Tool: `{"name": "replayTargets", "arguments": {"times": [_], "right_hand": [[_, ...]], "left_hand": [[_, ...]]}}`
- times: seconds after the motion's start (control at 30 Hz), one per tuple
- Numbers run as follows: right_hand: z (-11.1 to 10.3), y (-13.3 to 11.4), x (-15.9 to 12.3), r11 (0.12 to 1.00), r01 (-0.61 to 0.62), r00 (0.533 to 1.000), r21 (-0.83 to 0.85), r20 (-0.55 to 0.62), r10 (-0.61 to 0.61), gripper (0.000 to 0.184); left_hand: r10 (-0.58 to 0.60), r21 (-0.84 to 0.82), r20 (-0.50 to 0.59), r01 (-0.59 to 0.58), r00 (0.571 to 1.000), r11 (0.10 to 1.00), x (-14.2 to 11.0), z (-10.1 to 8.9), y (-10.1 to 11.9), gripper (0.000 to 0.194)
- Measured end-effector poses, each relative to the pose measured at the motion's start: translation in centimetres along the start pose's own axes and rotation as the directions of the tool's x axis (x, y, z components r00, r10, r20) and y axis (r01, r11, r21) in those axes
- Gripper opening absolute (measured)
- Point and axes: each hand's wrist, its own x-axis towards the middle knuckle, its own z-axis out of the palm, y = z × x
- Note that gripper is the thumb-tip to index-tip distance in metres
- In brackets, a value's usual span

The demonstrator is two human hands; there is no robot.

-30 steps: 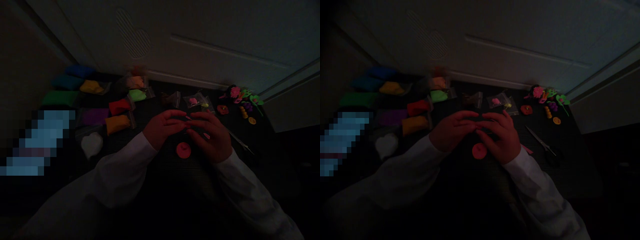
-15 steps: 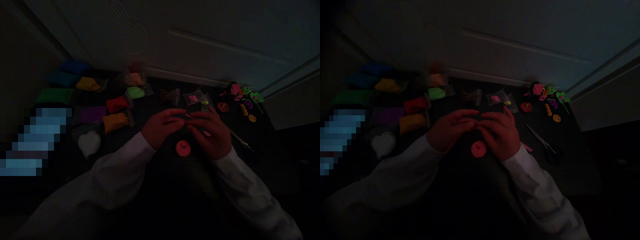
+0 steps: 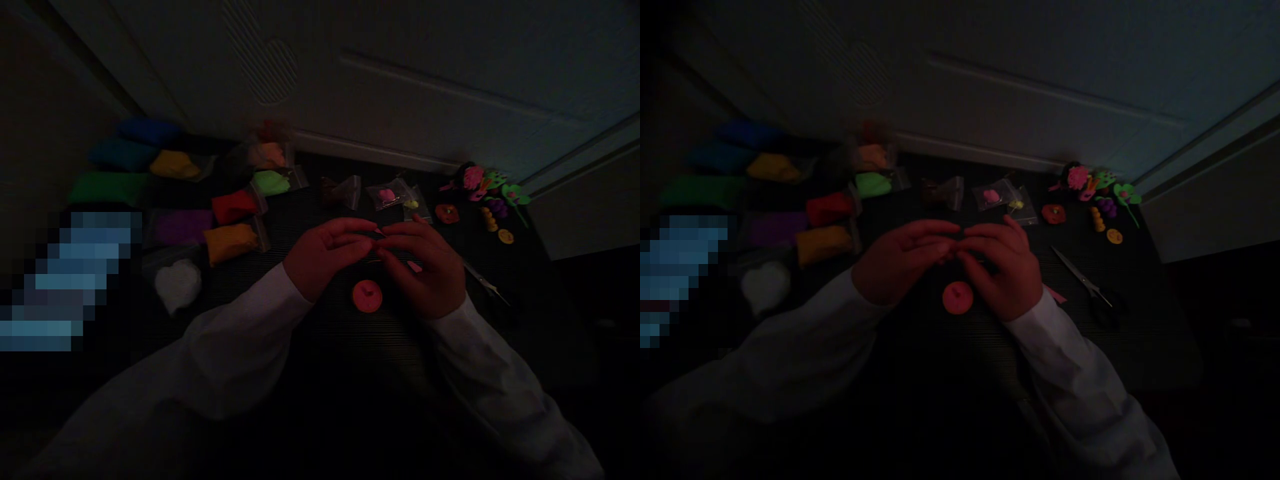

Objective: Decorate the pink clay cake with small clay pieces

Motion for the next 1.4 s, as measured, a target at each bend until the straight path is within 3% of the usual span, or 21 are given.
{"name": "replayTargets", "arguments": {"times": [0.37,1.4], "right_hand": [[-0.05,-0.02,-0.01,0.999,0.003,1.0,0.047,-0.03,-0.001,0.01],[-0.21,-0.24,-0.02,0.994,-0.019,0.999,0.104,-0.039,0.023,0.015]], "left_hand": [[0.015,0.008,-0.012,-0.015,1.0,1.0,-0.03,0.05,0.12,0.016],[0.011,0.068,-0.01,-0.01,1.0,0.998,-0.12,0.02,0.19,0.017]]}}
